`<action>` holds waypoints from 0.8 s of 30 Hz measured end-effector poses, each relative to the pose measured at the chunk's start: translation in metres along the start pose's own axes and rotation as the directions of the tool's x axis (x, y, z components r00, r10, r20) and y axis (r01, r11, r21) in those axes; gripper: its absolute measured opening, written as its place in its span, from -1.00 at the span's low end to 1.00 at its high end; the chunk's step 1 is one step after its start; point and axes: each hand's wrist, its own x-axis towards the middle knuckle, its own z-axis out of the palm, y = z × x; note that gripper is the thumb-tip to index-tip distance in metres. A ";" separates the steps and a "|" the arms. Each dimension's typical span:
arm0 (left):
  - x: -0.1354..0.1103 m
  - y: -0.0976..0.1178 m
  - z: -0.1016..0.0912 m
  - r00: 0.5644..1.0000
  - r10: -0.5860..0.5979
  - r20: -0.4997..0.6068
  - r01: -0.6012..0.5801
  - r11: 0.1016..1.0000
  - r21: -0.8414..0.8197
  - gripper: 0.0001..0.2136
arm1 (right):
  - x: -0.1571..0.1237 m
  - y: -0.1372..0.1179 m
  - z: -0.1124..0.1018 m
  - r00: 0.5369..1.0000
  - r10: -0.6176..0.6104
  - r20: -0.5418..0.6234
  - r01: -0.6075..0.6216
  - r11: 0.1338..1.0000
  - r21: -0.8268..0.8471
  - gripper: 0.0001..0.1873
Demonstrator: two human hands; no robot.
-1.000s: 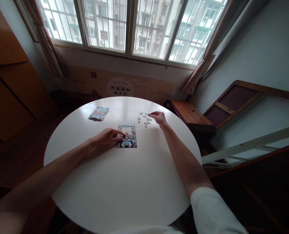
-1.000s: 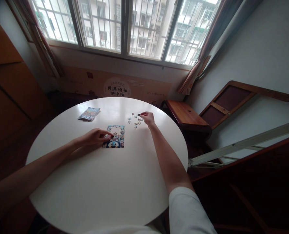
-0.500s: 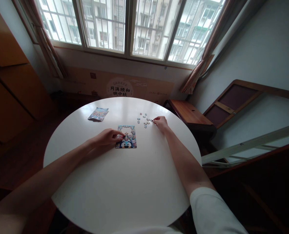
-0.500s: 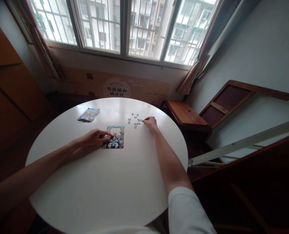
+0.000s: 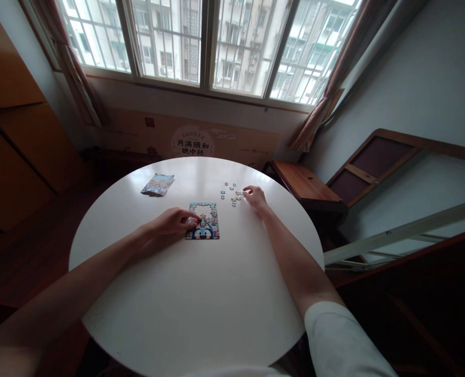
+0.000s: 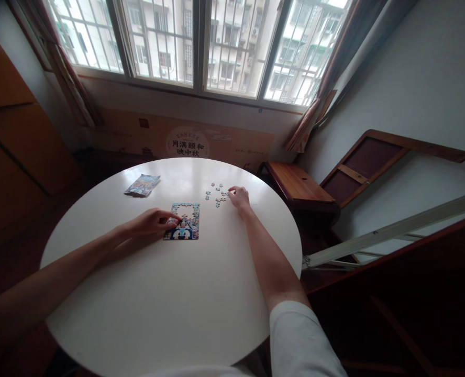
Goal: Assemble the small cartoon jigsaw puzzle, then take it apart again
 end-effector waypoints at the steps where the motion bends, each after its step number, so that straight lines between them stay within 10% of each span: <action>1: 0.000 0.000 0.000 1.000 0.002 0.001 -0.002 1.000 0.000 -0.56 | 0.000 -0.002 0.002 0.999 -0.037 0.001 0.037 0.998 -0.048 -0.72; 11: -0.002 0.004 -0.003 1.000 -0.001 -0.008 0.001 1.000 0.002 -0.57 | -0.009 -0.022 0.011 0.991 -0.115 0.062 0.122 0.985 -0.126 -0.76; 24: -0.001 0.001 -0.001 1.000 -0.002 -0.021 0.003 1.000 0.011 -0.59 | 0.018 -0.047 0.019 0.978 0.142 0.150 -0.125 0.985 -0.117 -0.90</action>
